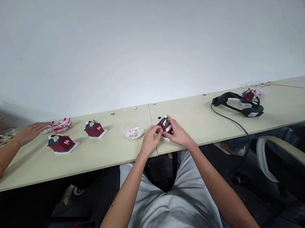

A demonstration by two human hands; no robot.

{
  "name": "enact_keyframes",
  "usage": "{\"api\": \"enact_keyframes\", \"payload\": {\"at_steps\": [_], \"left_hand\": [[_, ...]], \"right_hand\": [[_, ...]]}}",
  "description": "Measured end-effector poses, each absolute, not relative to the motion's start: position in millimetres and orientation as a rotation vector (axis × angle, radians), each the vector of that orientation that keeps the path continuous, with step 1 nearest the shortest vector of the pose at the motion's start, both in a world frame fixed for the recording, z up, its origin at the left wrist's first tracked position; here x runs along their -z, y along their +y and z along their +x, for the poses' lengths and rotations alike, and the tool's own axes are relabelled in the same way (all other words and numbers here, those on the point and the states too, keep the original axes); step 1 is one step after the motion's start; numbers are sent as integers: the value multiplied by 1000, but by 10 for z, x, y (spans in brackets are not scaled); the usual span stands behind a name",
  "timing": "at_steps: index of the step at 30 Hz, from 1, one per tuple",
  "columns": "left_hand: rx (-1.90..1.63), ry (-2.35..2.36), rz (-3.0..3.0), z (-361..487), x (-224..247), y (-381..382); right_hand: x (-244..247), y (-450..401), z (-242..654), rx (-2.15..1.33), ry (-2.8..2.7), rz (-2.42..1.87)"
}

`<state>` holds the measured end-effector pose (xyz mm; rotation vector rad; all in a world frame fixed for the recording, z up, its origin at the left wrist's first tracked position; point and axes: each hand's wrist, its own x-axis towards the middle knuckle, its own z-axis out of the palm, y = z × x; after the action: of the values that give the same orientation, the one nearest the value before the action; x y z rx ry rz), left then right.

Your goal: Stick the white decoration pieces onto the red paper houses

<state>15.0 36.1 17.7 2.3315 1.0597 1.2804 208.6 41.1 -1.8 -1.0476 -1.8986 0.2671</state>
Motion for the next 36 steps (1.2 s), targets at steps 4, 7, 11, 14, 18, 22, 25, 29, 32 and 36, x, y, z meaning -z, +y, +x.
{"api": "enact_keyframes", "payload": {"at_steps": [4,7,11,14,18,22,25,29,32,36], "left_hand": [[-1300,1093,2206,160,-143,379],[-1317,1111,2162,159,-133,386],[-1348,1174,2155,146,-129,396],[-1366,1197,2184,138,-124,406],[-1373,1147,2188,141,-136,395],[-1266,989,2219,156,-173,355],[-1224,923,2238,161,-188,340],[-1259,922,2267,152,-186,346],[-1252,936,2294,140,-179,352],[-1256,954,2301,131,-162,360]], "right_hand": [[23,418,2094,-264,-1902,-1021],[29,427,2104,-285,-1913,-997],[36,435,2116,-318,-1918,-968],[22,427,2132,-343,-1922,-955],[-27,396,2177,-449,-1954,-887],[-57,372,2226,-579,-1952,-785],[-65,359,2235,-593,-1917,-762],[-82,331,2205,-611,-1880,-816],[-86,320,2171,-568,-1904,-877],[-71,334,2142,-467,-1951,-951]]}}
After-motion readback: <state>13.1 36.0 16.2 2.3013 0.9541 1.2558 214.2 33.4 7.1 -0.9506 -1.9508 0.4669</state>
